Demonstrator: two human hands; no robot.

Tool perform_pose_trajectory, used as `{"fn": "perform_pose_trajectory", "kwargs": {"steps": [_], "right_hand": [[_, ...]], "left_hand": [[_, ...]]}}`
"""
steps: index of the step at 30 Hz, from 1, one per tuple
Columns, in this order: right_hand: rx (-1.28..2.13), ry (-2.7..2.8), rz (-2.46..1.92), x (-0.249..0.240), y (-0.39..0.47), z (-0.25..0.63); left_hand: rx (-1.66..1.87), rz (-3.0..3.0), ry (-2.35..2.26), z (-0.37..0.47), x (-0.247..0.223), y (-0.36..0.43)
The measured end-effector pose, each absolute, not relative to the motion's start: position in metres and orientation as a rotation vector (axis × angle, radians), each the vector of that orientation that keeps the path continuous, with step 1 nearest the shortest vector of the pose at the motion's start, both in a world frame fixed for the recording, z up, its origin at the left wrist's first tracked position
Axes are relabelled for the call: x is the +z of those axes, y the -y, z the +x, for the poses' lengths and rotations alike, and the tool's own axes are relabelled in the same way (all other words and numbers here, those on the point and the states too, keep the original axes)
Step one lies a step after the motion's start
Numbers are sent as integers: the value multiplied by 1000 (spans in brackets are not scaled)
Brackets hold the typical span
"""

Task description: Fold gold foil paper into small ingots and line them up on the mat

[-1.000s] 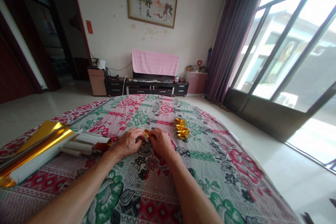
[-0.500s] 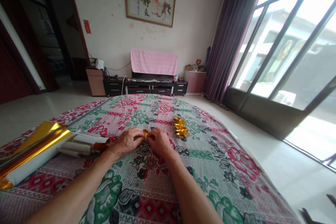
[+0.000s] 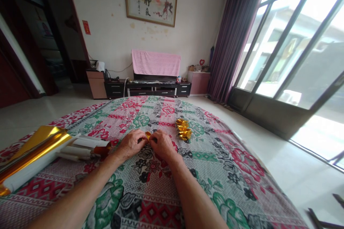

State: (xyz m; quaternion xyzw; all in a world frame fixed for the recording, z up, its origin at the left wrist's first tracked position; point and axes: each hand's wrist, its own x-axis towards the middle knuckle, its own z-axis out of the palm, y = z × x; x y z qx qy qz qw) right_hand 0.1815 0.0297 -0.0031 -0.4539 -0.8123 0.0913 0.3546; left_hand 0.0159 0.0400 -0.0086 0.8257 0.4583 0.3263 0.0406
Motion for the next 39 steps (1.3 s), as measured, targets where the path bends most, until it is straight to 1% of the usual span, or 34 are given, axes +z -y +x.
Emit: {"fn": "perform_pose_trajectory", "kwargs": {"steps": [24, 34, 39], "right_hand": [[264, 2082, -1192, -2, -31, 182], [265, 2081, -1196, -2, -30, 182], [250, 2083, -1198, -3, -31, 181]], "left_hand": [[1071, 2485, -1481, 20, -12, -39], [1044, 2472, -1551, 21, -13, -40], [1037, 2504, -1499, 21, -12, -39]]}}
